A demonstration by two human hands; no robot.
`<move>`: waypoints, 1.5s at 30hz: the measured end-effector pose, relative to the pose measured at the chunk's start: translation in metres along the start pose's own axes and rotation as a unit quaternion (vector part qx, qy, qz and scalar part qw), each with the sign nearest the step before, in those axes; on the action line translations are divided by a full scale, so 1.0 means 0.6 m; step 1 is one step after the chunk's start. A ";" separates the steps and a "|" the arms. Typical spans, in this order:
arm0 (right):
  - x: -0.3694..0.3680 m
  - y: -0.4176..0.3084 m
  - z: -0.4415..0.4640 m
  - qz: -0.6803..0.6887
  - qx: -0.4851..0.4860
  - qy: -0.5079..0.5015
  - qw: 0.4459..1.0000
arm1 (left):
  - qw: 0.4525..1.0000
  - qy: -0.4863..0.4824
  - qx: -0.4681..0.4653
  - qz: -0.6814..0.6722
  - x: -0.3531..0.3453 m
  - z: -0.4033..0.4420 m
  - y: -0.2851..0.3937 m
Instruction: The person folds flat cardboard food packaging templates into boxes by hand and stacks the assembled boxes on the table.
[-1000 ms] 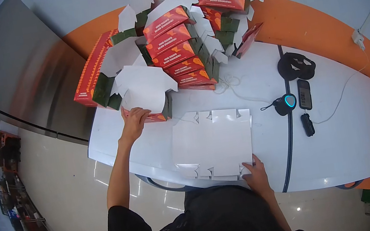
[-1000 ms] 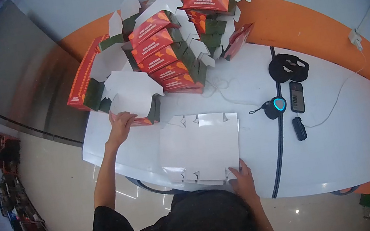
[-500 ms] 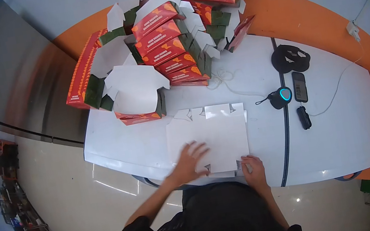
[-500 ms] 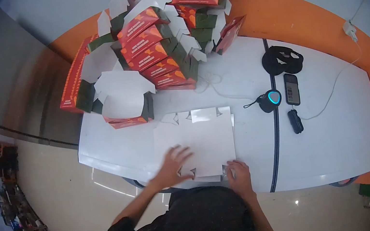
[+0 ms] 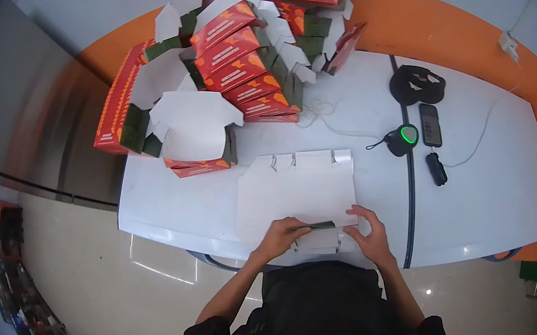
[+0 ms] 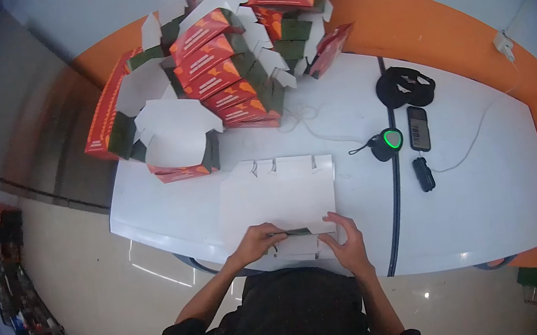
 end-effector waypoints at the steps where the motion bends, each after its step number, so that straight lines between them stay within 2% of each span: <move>1: 0.002 0.008 -0.003 -0.005 0.026 -0.008 1.000 | 0.997 0.010 0.069 -0.036 0.008 -0.002 0.019; 2: 0.002 0.026 -0.004 -0.011 0.052 -0.013 0.999 | 0.988 0.018 0.136 -0.070 0.015 -0.002 0.033; 4: 0.004 0.039 -0.006 -0.001 0.083 -0.005 0.997 | 0.985 0.017 0.159 -0.068 0.022 0.000 0.043; 5: 0.005 0.039 -0.008 0.013 0.067 -0.006 0.998 | 0.983 0.012 0.170 -0.065 0.022 0.001 0.043; 8: -0.001 0.043 -0.014 0.062 0.011 0.018 0.998 | 0.962 -0.038 0.090 -0.255 0.007 -0.004 0.014; 11: 0.012 0.048 -0.011 -0.069 0.064 -0.089 0.992 | 0.998 -0.054 0.002 0.031 0.000 -0.011 0.016; 12: 0.008 0.044 -0.017 -0.050 0.034 -0.060 0.996 | 0.997 -0.056 -0.022 0.043 -0.006 -0.013 0.020; 15: 0.003 0.015 -0.017 0.036 -0.042 -0.034 0.998 | 0.981 0.059 -0.152 0.109 -0.038 -0.022 0.058; 16: -0.005 0.028 -0.018 0.037 -0.007 -0.039 0.999 | 0.977 0.028 -0.162 0.134 -0.032 -0.024 0.066; 19: -0.002 0.005 -0.018 -0.103 0.082 -0.102 0.986 | 0.993 0.070 -0.089 0.030 -0.043 -0.030 0.017; 22: -0.011 -0.018 -0.015 -0.084 0.132 -0.120 0.980 | 0.999 0.049 -0.004 0.002 -0.020 -0.037 0.011; 23: -0.012 -0.021 -0.016 -0.083 0.146 -0.125 0.978 | 0.998 0.061 -0.004 0.019 -0.017 -0.039 0.016; 25: -0.019 -0.002 -0.016 -0.101 0.117 -0.136 0.979 | 0.995 0.087 -0.003 0.054 -0.011 -0.041 0.025; 28: -0.018 -0.013 -0.016 -0.051 0.112 -0.101 0.987 | 0.997 0.077 0.020 -0.022 -0.003 -0.044 0.023; 31: -0.005 -0.023 -0.003 -0.011 0.108 -0.049 0.993 | 0.985 0.097 -0.022 -0.144 0.005 -0.039 -0.009; 34: 0.001 -0.019 0.000 -0.017 0.110 -0.042 0.993 | 0.988 0.078 0.102 -0.090 0.021 -0.038 0.019; 37: 0.011 -0.027 -0.002 -0.017 0.104 -0.049 0.993 | 0.989 0.122 0.072 -0.044 0.020 -0.018 0.037; 39: 0.026 -0.033 0.002 -0.005 0.091 -0.044 0.995 | 0.986 0.137 0.082 -0.055 0.026 -0.011 0.062; 41: 0.031 -0.042 0.018 -0.006 0.121 -0.028 0.992 | 0.987 0.122 0.100 -0.042 0.036 -0.005 0.092; 45: 0.008 -0.055 0.039 -0.064 0.171 0.015 0.983 | 0.979 0.120 0.060 -0.154 0.021 0.011 0.124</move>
Point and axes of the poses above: each hand's wrist, its own z-axis towards the middle knuckle, its own x-axis out of the back of the hand, y = z × x, the point moved 1 cm from there along z, towards the middle knuckle, and after that the axes turned 4 degrees about x, right-handed, at the moved point
